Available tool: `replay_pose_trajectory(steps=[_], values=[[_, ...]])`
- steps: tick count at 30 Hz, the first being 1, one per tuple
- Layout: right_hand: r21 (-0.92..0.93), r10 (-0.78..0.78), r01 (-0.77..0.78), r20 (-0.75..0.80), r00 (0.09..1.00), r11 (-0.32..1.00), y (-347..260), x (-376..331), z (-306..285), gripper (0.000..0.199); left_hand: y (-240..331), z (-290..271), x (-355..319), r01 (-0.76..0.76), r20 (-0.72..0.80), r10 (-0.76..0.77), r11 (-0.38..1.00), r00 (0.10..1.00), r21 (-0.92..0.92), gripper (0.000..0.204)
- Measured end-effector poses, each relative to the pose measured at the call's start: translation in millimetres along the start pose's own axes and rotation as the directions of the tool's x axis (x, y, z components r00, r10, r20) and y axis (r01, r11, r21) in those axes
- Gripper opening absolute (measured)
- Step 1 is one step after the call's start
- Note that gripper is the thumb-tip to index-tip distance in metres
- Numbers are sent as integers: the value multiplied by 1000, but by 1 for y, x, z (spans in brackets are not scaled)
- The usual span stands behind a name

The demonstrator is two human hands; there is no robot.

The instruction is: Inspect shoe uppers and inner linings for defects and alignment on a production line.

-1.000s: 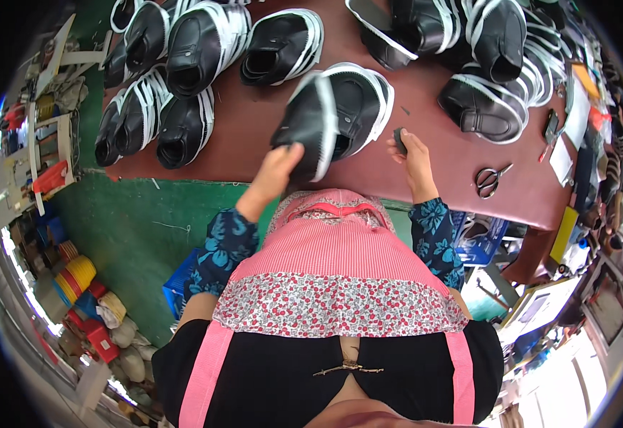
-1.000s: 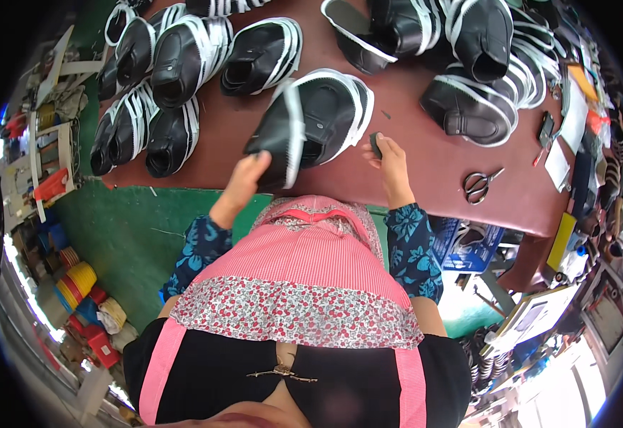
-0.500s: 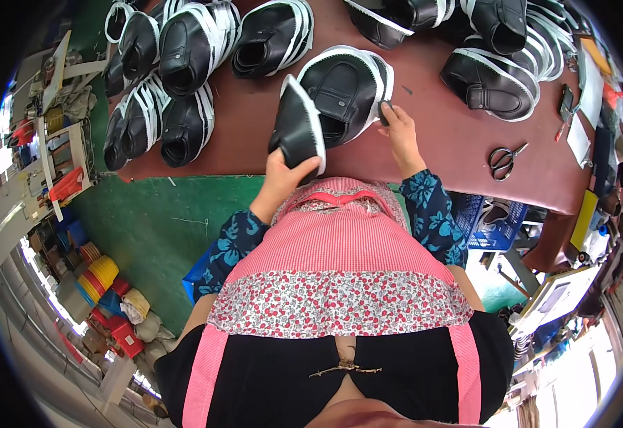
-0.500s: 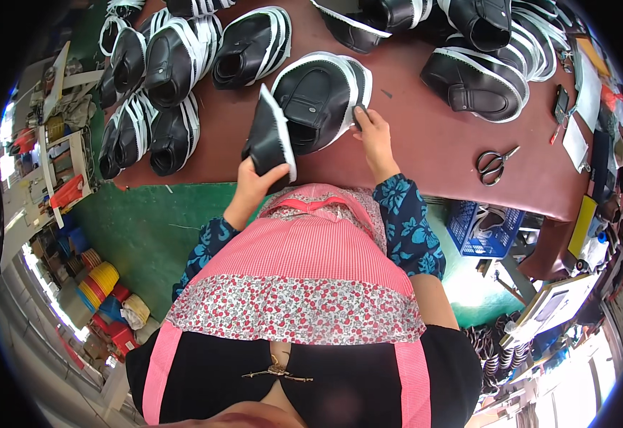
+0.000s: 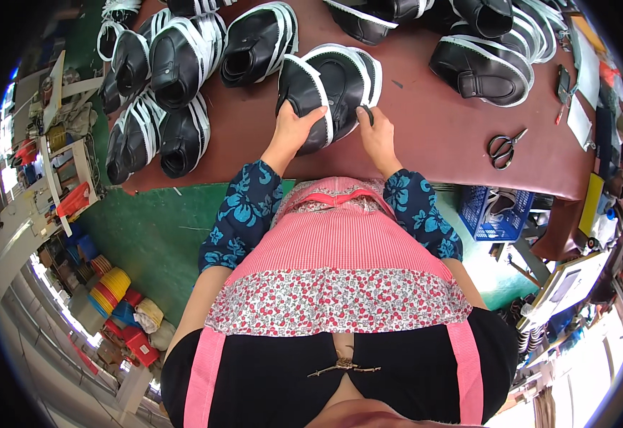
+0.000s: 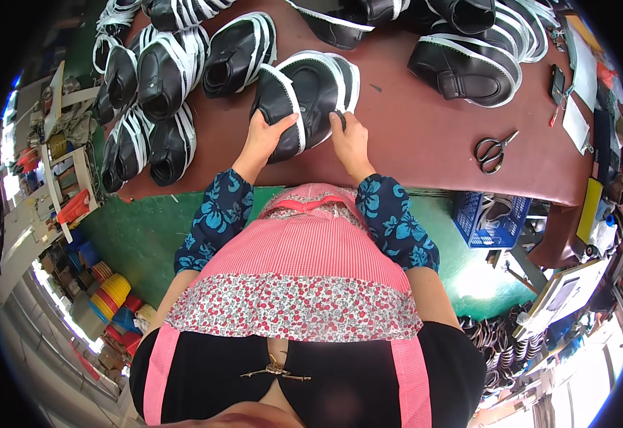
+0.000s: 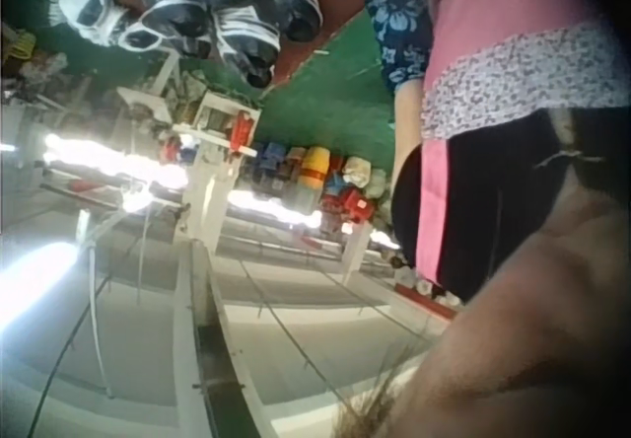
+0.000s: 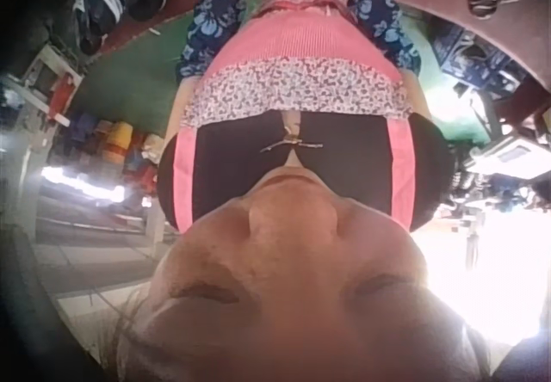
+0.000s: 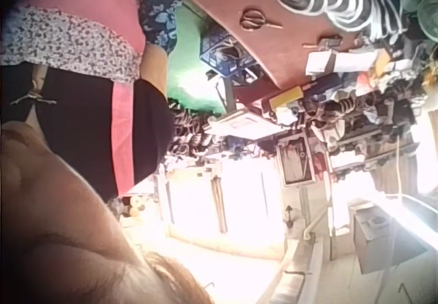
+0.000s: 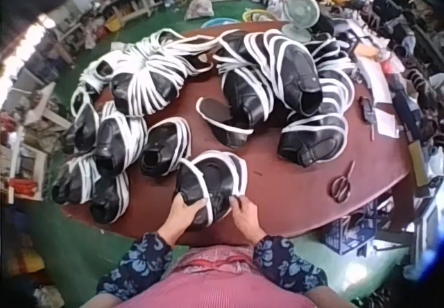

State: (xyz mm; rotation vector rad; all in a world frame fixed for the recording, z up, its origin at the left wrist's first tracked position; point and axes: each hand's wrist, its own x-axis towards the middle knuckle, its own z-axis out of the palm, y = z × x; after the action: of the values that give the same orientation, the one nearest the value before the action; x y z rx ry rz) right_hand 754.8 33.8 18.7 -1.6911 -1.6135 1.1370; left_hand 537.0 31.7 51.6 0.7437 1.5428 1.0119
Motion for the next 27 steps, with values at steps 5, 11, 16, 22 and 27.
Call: replay_pose_trajectory(steps=[5, 11, 16, 22, 27], values=[[207, 155, -174, 105, 982, 963, 2, -40, 34, 46, -15, -1, 10, 107, 26, -108, 994, 994, 6, 64], [483, 286, -313, 132, 949, 818, 0, -18, 19, 46, -5, 10, 8, 131, 4, -131, 991, 991, -24, 60], [331, 218, -292, 242, 945, 897, -10, -45, 27, 44, -19, 1, 6, 78, -1, -78, 997, 997, 12, 56], [277, 311, -348, 168, 935, 896, -7, -25, 31, 47, -5, 5, 13, 179, 65, -178, 984, 982, 1, 55], [361, 301, -365, 223, 927, 858, -21, -33, 15, 45, -25, -3, 8, 63, -1, -63, 996, 998, 63, 53]])
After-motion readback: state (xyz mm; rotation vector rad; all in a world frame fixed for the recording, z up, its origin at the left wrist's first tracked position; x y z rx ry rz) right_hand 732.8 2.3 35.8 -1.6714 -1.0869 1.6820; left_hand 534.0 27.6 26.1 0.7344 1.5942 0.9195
